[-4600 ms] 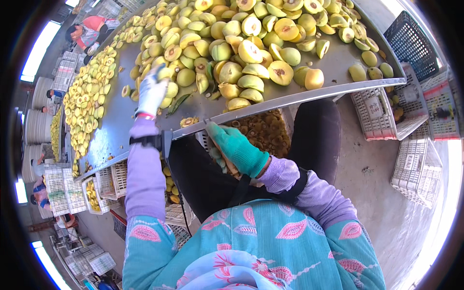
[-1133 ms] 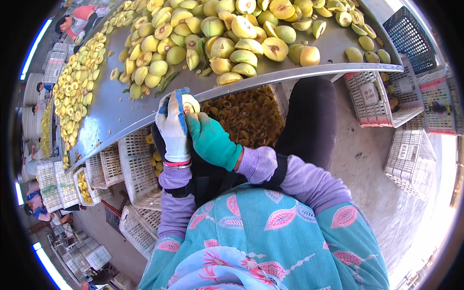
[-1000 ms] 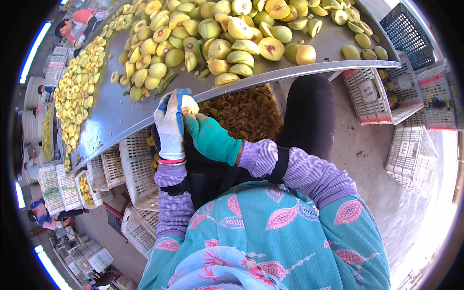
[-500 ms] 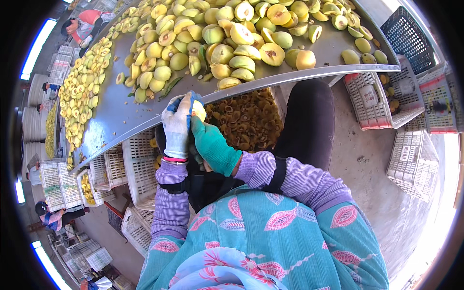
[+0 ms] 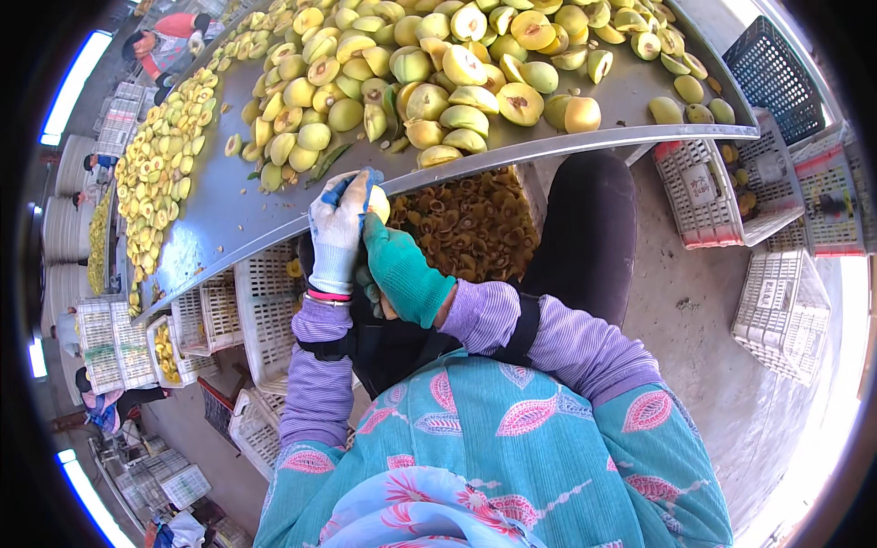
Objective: Removing pits from halved peaches using a specialized hand tool and sorting the fruit and pits into separate containers.
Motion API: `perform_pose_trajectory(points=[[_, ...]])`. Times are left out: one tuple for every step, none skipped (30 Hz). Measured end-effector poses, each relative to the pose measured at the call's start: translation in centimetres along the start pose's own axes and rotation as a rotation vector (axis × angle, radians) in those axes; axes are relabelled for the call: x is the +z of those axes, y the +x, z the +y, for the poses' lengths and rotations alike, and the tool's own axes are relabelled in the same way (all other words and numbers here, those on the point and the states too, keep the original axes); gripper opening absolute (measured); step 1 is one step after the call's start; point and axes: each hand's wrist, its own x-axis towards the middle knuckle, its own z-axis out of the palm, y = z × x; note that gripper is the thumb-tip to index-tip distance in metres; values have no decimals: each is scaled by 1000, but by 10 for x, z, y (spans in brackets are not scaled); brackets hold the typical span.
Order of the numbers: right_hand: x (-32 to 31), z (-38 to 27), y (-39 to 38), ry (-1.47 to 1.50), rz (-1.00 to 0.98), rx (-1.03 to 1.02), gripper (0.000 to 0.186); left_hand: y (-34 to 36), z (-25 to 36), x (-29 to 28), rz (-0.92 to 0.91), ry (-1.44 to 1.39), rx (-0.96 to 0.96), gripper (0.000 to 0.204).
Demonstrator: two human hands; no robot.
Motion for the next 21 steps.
perform_pose_trajectory(points=[[-2, 3, 5, -107, 39, -124, 50, -1, 2, 0, 5, -80, -71, 28], [-3, 5, 7, -214, 79, -247, 50, -2, 2, 0, 3, -79, -71, 28], [-2, 2, 6, -216, 76, -247, 50, -2, 2, -1, 18, -84, -87, 28], [-1, -2, 2, -186, 45, -180, 50, -2, 1, -1, 33, -89, -104, 29], [0, -5, -1, -157, 14, -114, 50, -2, -2, 0, 35, -88, -103, 29], [-1, -7, -3, -158, 11, -115, 50, -2, -6, 2, 59, -224, -160, 29], [-1, -7, -5, -119, 2, -92, 50, -2, -9, 3, 82, -361, -217, 30], [-1, -7, -5, -79, -6, -69, 49, -3, -11, 4, 82, -394, -196, 30], [-2, -5, -5, -75, -3, -68, 49, -3, -8, 4, 78, -394, -199, 30], [-4, -2, -3, -128, 11, -109, 48, -2, -1, 4, 50, -368, -207, 29], [-6, 2, 1, -181, 26, -151, 48, -1, 2, 3, 21, -342, -214, 28], [-7, 3, 6, -240, 35, -195, 47, -1, -2, 1, 3, -331, -218, 29], [-8, 3, 10, -298, 44, -240, 46, -1, -4, 2, 4, -332, -215, 29], [-9, 3, 12, -356, 53, -285, 45, -1, -5, 3, 18, -303, -186, 29], [-8, 2, 10, -356, 54, -284, 45, -3, -7, 4, 30, -273, -162, 29], [-7, -1, 5, -257, 4, -188, 44, -6, -4, 5, 55, -276, -143, 30], [-6, -3, 1, -158, -46, -93, 44, -5, -6, 5, 56, -276, -145, 30], [-5, -4, -3, -159, -48, -91, 44, -3, -8, 4, 52, -285, -124, 30], [-4, -4, -7, -125, -68, -97, 43, -3, -10, 2, 49, -293, -104, 30], [-5, -4, -10, -92, -89, -102, 43, -7, -12, 2, 54, -293, -105, 30], [-8, -5, -9, -95, -91, -103, 43, -12, -12, 4, 19, -508, -173, 32]])
